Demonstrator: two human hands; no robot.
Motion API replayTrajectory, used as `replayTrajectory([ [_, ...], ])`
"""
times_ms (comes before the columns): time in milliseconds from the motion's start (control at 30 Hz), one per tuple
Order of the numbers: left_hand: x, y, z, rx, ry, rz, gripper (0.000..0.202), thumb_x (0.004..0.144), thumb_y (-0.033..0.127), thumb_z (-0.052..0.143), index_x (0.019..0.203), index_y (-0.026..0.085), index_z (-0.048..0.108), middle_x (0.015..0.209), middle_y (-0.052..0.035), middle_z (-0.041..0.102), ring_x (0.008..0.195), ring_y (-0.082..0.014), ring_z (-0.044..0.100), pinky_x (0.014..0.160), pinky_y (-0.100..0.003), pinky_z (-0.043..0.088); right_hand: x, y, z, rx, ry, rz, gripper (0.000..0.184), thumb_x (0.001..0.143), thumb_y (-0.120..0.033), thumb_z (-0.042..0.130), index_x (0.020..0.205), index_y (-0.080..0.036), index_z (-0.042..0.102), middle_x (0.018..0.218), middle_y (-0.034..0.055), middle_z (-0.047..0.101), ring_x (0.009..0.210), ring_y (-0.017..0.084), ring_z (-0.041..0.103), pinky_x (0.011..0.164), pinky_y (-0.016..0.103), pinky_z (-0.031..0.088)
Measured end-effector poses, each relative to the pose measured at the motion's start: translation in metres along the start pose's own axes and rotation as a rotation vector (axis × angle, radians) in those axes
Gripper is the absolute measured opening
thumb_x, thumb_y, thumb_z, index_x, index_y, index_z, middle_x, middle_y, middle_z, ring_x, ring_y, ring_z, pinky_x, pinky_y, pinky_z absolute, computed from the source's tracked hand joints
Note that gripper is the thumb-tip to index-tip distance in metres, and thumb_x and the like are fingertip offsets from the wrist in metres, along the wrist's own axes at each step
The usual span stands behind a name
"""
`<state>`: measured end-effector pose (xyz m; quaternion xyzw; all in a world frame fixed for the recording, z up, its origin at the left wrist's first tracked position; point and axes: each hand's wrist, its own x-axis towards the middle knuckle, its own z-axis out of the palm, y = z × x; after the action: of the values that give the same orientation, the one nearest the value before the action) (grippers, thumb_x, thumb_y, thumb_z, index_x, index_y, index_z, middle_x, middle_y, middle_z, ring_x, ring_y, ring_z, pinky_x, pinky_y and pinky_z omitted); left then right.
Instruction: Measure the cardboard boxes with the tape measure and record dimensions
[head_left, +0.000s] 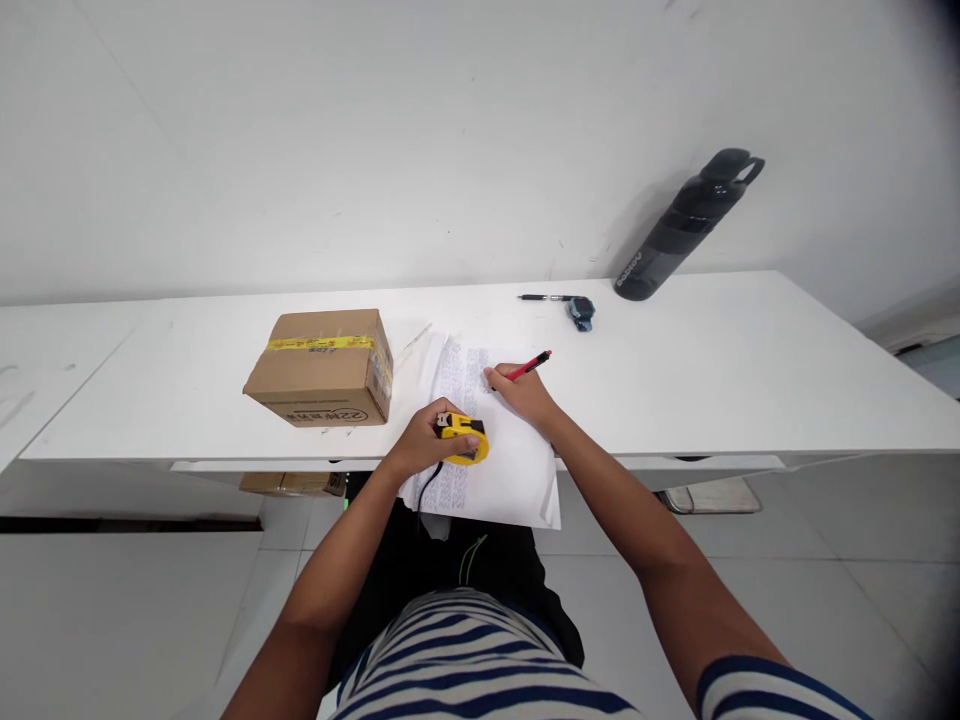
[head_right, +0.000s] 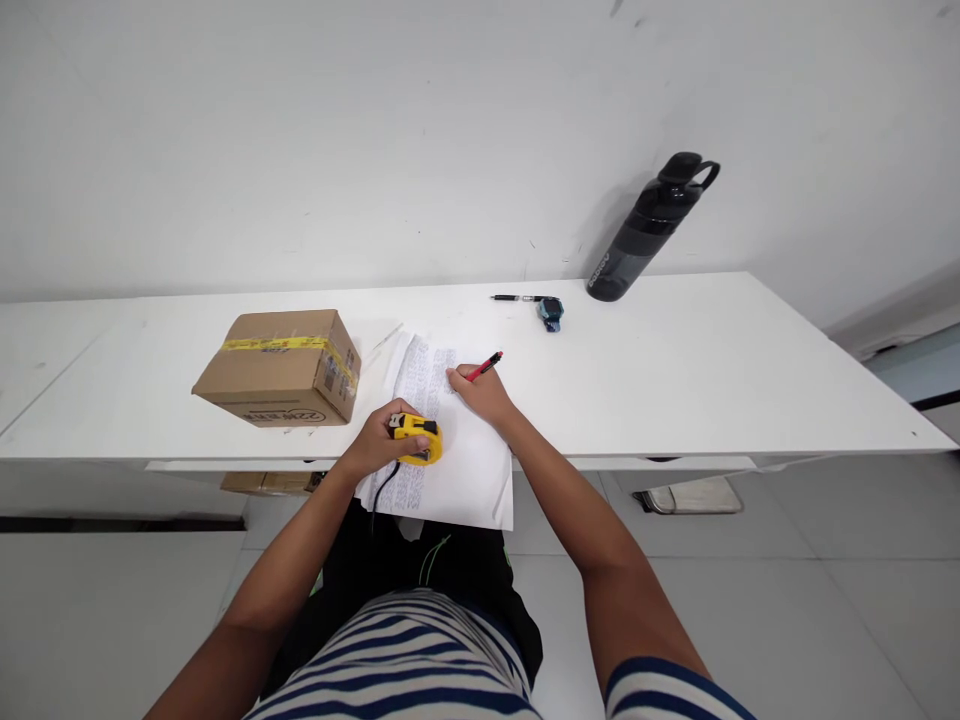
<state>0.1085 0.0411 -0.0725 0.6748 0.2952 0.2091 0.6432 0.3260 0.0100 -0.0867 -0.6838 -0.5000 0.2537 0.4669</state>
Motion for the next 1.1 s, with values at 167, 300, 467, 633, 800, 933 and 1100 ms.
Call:
replayTrajectory([
  [167,0.001,0.000,0.000,-0.008,0.000,-0.008,0.044,0.061,0.041,0.084,0.087,0.018,0.057,0.074,0.0037,0.061,0.065,-0.0113,0.059,0.059,-0.023,0.048,0.000,0.000,-0.001,-0.004,0.011,0.027,0.038,0.084,-0.046,0.051,0.057,-0.020,0.055,0.058,-0.0009,0.054,0.062,0.015,0.050,0.063,0.028,0.040],
  [300,0.000,0.002,0.000,-0.009,0.004,-0.004,0.043,0.063,0.043,0.083,0.086,0.019,0.056,0.074,0.0035,0.060,0.065,-0.0118,0.059,0.059,-0.023,0.048,0.000,-0.001,-0.001,0.016,0.016,0.019,0.039,0.085,-0.049,0.051,0.061,-0.020,0.059,0.062,0.0004,0.058,0.068,0.017,0.056,0.068,0.029,0.044],
  [467,-0.006,0.002,0.007,-0.020,0.012,0.035,0.044,0.062,0.044,0.083,0.086,0.018,0.057,0.074,0.0024,0.062,0.065,-0.0121,0.060,0.059,-0.024,0.049,0.005,0.003,-0.002,-0.222,0.257,-0.049,0.034,0.091,-0.046,0.044,0.095,-0.021,0.067,0.099,0.0076,0.065,0.088,0.021,0.061,0.079,0.034,0.049],
  [633,-0.026,0.005,0.009,0.088,0.241,0.265,0.043,0.062,0.043,0.084,0.088,0.017,0.063,0.079,-0.0019,0.068,0.070,-0.0150,0.063,0.063,-0.027,0.051,0.002,-0.007,-0.004,-0.330,0.204,-0.034,0.046,0.085,-0.026,0.050,0.131,-0.020,0.056,0.127,0.0162,0.051,0.092,0.025,0.063,0.084,0.044,0.051],
  [800,-0.050,0.041,-0.014,0.188,0.483,0.790,0.044,0.068,0.044,0.082,0.100,0.020,0.065,0.100,-0.0088,0.070,0.097,-0.0231,0.066,0.088,-0.040,0.053,-0.036,-0.076,0.000,0.252,-0.638,-0.316,0.085,0.079,-0.036,0.071,0.151,-0.035,0.025,0.143,0.0102,0.047,0.124,0.026,0.053,0.097,0.046,0.049],
  [933,-0.062,0.073,-0.050,0.401,0.614,0.962,0.048,0.075,0.058,0.071,0.106,0.022,0.064,0.107,-0.0105,0.068,0.117,-0.0275,0.058,0.103,-0.049,0.044,-0.052,-0.147,0.030,0.448,-0.628,-0.405,0.078,0.074,-0.036,0.078,0.141,-0.035,0.040,0.148,0.0055,0.043,0.129,0.024,0.050,0.101,0.039,0.047],
  [1100,-0.079,0.071,-0.118,0.364,1.282,0.718,0.078,0.082,0.075,0.046,0.138,0.021,0.042,0.149,-0.0188,0.036,0.141,-0.0309,0.033,0.112,-0.050,0.032,-0.020,-0.206,0.083,0.159,-0.391,-0.442,0.059,0.079,-0.045,0.068,0.132,-0.028,0.048,0.115,0.0054,0.065,0.096,0.022,0.064,0.082,0.038,0.053],
])
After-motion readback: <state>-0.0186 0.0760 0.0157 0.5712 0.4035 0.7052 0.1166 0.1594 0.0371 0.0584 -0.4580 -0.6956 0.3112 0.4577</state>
